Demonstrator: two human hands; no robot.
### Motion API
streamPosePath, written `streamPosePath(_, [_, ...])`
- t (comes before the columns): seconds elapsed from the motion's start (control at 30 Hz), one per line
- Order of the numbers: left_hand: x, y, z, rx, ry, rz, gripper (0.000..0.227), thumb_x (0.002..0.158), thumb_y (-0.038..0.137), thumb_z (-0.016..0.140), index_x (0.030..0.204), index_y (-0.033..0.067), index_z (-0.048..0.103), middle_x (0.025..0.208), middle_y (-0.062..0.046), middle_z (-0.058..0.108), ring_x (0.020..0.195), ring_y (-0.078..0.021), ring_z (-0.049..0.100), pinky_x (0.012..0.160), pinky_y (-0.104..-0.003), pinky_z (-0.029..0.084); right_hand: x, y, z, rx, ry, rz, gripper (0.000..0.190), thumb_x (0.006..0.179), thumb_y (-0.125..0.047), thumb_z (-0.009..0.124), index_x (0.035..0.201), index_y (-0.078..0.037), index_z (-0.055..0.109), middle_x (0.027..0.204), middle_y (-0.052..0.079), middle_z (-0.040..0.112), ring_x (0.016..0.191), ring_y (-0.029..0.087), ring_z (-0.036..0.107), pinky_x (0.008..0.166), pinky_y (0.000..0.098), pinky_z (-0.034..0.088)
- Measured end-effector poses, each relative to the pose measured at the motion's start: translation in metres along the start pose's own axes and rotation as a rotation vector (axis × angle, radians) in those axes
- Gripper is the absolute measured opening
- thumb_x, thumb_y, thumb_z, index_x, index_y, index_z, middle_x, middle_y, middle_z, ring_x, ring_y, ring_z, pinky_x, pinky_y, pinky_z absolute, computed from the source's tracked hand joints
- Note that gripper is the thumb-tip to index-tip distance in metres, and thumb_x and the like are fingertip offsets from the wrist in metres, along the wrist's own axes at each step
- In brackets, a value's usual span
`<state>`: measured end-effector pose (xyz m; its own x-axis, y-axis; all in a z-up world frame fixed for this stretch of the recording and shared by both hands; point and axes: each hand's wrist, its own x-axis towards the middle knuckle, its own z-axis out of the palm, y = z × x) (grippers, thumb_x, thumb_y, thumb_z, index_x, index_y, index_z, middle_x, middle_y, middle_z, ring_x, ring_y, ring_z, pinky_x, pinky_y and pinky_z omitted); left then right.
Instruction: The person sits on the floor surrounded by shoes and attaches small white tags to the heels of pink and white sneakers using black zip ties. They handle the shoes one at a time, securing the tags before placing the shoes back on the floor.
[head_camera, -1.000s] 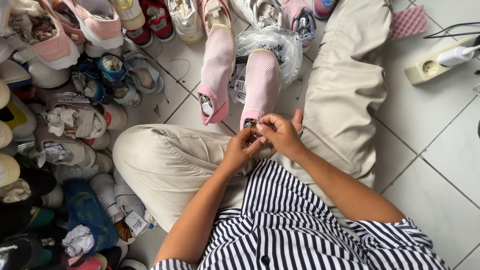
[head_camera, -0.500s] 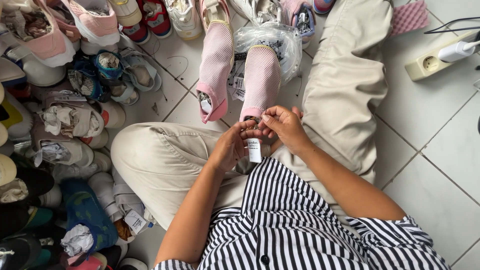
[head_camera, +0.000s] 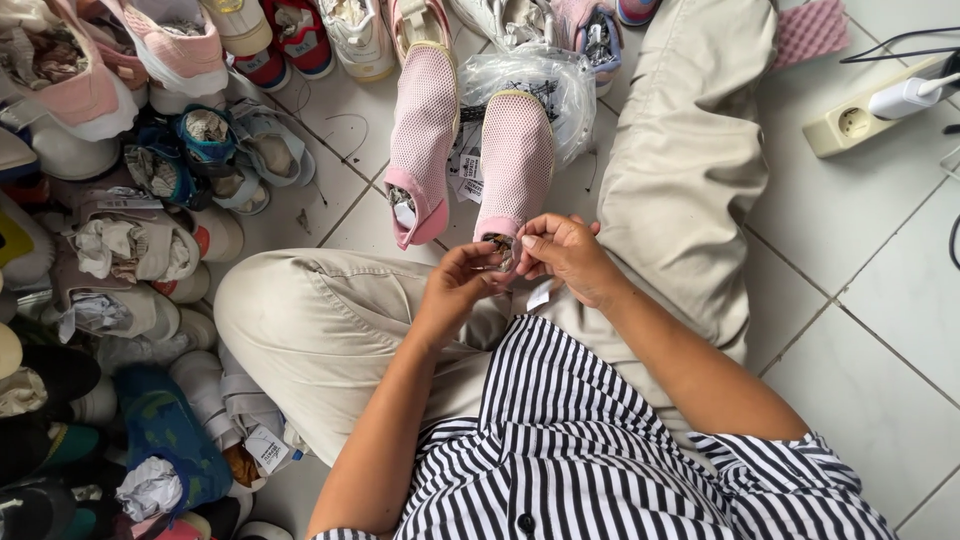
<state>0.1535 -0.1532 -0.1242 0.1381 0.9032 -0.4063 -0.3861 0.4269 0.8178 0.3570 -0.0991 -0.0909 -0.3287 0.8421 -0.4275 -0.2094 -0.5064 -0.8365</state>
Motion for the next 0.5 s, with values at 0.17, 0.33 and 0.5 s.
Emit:
streamPosePath(0.17, [-0.01, 0.022, -0.011, 1.004, 0.254, 0.176, 0.022, 0.08, 0.018, 0.074, 0.101, 0.0246, 0.075, 0.088, 0.006, 0.075, 0.08, -0.0115, 0.073, 0.071, -0.026, 0.058, -0.011, -0.007, 0.001, -0.244, -0.068, 0.038, 0.012, 0.097, -0.011, 0.067, 0.106, -0.002, 0.065, 0.071, 0.012, 0.068, 0.058, 0.024, 0.072, 0.051, 0.0341, 0.062])
streamPosePath(0.33, [-0.019, 0.014, -0.007, 1.624, 0.185, 0.274, 0.035, 0.076, 0.06, 0.076, 0.084, 0.0256, 0.071, 0.081, 0.003, 0.071, 0.084, -0.0214, 0.071, 0.098, -0.043, 0.043, -0.014, -0.005, 0.004, -0.995, -0.116, -0.1, 0.01, 0.093, -0.019, 0.068, 0.098, -0.013, 0.075, 0.076, 0.014, 0.073, 0.078, 0.032, 0.074, 0.07, 0.0435, 0.059])
streamPosePath(0.5, [-0.009, -0.011, -0.016, 1.743, 0.112, 0.324, 0.038, 0.078, 0.055, 0.082, 0.086, 0.019, 0.074, 0.081, -0.002, 0.072, 0.085, -0.0219, 0.07, 0.108, -0.054, 0.031, -0.011, 0.003, 0.007, -1.312, -0.212, -0.073, 0.014, 0.098, -0.023, 0.061, 0.095, -0.013, 0.07, 0.083, 0.012, 0.07, 0.083, 0.033, 0.074, 0.071, 0.0438, 0.058])
